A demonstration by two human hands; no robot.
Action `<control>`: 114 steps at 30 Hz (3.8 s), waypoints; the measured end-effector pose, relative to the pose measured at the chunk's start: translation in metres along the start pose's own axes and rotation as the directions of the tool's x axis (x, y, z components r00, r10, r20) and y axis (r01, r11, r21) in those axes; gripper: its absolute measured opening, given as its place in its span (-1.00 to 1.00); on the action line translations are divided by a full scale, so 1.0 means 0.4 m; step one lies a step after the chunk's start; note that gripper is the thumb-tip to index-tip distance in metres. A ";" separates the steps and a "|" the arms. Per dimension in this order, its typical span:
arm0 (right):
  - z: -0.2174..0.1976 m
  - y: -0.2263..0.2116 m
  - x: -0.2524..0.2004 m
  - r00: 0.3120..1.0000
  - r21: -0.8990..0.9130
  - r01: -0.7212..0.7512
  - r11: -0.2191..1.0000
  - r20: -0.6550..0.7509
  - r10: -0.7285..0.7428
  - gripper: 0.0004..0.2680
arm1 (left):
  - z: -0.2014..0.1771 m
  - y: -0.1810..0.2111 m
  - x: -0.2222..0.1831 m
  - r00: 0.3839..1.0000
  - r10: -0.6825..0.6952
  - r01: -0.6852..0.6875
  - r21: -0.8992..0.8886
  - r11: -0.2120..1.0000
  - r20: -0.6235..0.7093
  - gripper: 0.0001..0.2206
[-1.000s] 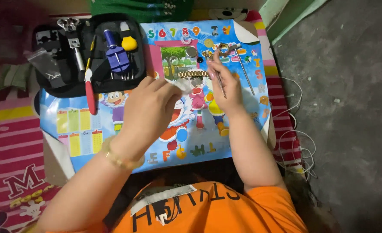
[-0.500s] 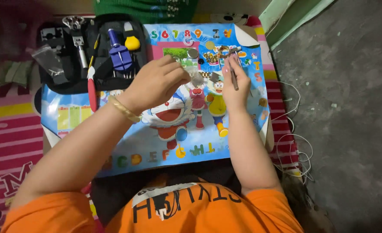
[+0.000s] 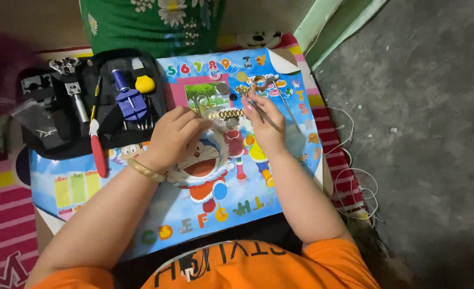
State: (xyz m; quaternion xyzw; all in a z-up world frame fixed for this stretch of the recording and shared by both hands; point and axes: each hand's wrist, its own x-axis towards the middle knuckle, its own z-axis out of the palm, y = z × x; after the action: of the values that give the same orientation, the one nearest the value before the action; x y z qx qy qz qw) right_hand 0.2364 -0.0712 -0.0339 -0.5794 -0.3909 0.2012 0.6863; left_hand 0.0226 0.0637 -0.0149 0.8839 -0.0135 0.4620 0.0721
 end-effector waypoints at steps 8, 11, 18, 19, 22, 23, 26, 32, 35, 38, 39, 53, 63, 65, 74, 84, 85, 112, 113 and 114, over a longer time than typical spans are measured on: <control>0.033 -0.094 0.002 0.946 -0.139 0.245 0.959 0.249 -0.206 -0.80 | 0.006 -0.002 -0.005 1.000 -0.009 0.011 -0.165 0.986 0.011 -0.97; 0.041 -0.098 -0.014 0.948 -0.051 0.192 0.980 0.267 -0.172 -0.79 | 0.010 -0.003 -0.025 0.999 -0.023 0.030 -0.207 0.978 0.032 -0.98; 0.013 -0.059 -0.008 0.859 -0.170 0.340 0.925 0.456 -0.232 -0.79 | 0.007 -0.002 -0.025 0.996 -0.079 0.088 -0.247 0.965 0.044 -0.94; 0.019 -0.073 -0.010 0.860 -0.165 0.338 0.927 0.454 -0.233 -0.79 | 0.007 -0.004 -0.027 0.996 -0.079 0.089 -0.244 0.966 0.049 -0.94; 0.018 -0.098 -0.010 0.851 -0.208 0.367 0.906 0.468 -0.238 -0.81 | 0.010 -0.006 -0.030 0.995 -0.089 0.098 -0.262 0.960 0.045 -0.94; 0.011 -0.095 -0.002 0.845 -0.247 0.417 0.875 0.460 -0.273 -0.81 | 0.009 -0.006 -0.028 0.994 -0.100 0.109 -0.256 0.961 0.048 -0.93; 0.001 -0.068 -0.002 0.859 -0.266 0.427 0.864 0.418 -0.296 -0.81 | 0.009 -0.010 -0.030 0.993 -0.107 0.117 -0.244 0.963 0.052 -0.92; -0.025 -0.035 0.010 0.920 -0.103 0.293 0.950 0.301 -0.251 -0.82 | 0.004 -0.005 -0.032 0.989 -0.127 0.141 -0.233 0.962 0.074 -0.91; -0.011 -0.067 0.007 0.942 -0.090 0.237 0.967 0.264 -0.207 -0.81 | 0.004 -0.001 -0.031 0.988 -0.130 0.146 -0.230 0.962 0.084 -0.90; -0.012 -0.076 -0.003 0.957 -0.057 0.213 0.975 0.215 -0.196 -0.81 | 0.006 0.003 -0.032 0.988 -0.129 0.145 -0.223 0.964 0.086 -0.92; -0.016 -0.076 -0.001 0.961 -0.030 0.209 0.978 0.194 -0.199 -0.82 | 0.005 0.001 -0.028 0.988 -0.132 0.147 -0.218 0.965 0.083 -0.93; -0.010 -0.011 -0.003 0.979 0.006 0.148 0.989 0.141 -0.147 -0.75 | 0.005 0.005 -0.024 0.993 -0.096 0.109 -0.236 0.966 0.063 -0.91; 0.007 -0.051 0.000 0.967 -0.009 0.196 0.981 0.167 -0.191 -0.82 | 0.008 0.008 -0.040 0.994 -0.077 0.094 -0.215 0.972 0.083 -0.95; 0.008 -0.064 -0.003 0.968 -0.021 0.183 0.983 0.180 -0.176 -0.86 | 0.008 0.004 -0.040 0.994 -0.079 0.095 -0.208 0.973 0.080 -0.95; -0.011 -0.027 0.006 0.931 -0.205 0.266 0.942 0.310 -0.195 -0.89 | 0.007 0.004 -0.035 0.991 -0.114 0.125 -0.183 0.975 0.073 -0.94; -0.010 -0.044 0.001 0.926 -0.349 0.283 0.893 0.344 -0.158 -0.94 | 0.004 0.002 -0.032 0.991 -0.102 0.117 -0.205 0.972 0.083 -0.95; -0.009 -0.048 0.001 0.926 -0.349 0.282 0.894 0.343 -0.158 -0.94 | 0.003 0.002 -0.034 0.991 -0.102 0.117 -0.205 0.972 0.084 -0.95; -0.010 -0.061 0.004 0.924 -0.376 0.219 0.901 0.376 -0.068 -0.96 | 0.011 0.002 -0.044 0.990 -0.100 0.117 -0.182 0.976 0.100 -0.98; -0.009 -0.060 0.004 0.925 -0.369 0.229 0.901 0.372 -0.083 -0.96 | 0.010 0.003 -0.045 0.989 -0.105 0.124 -0.186 0.975 0.108 -0.97; -0.009 -0.060 0.004 0.925 -0.363 0.240 0.900 0.368 -0.098 -0.96 | 0.009 0.004 -0.045 0.987 -0.110 0.131 -0.189 0.973 0.117 -0.96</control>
State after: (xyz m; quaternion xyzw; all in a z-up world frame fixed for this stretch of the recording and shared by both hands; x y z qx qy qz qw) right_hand 0.2357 -0.0783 -0.0107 -0.6275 -0.5859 0.1527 0.4896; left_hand 0.0150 0.0608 -0.0314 0.8947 -0.0091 0.4059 0.1860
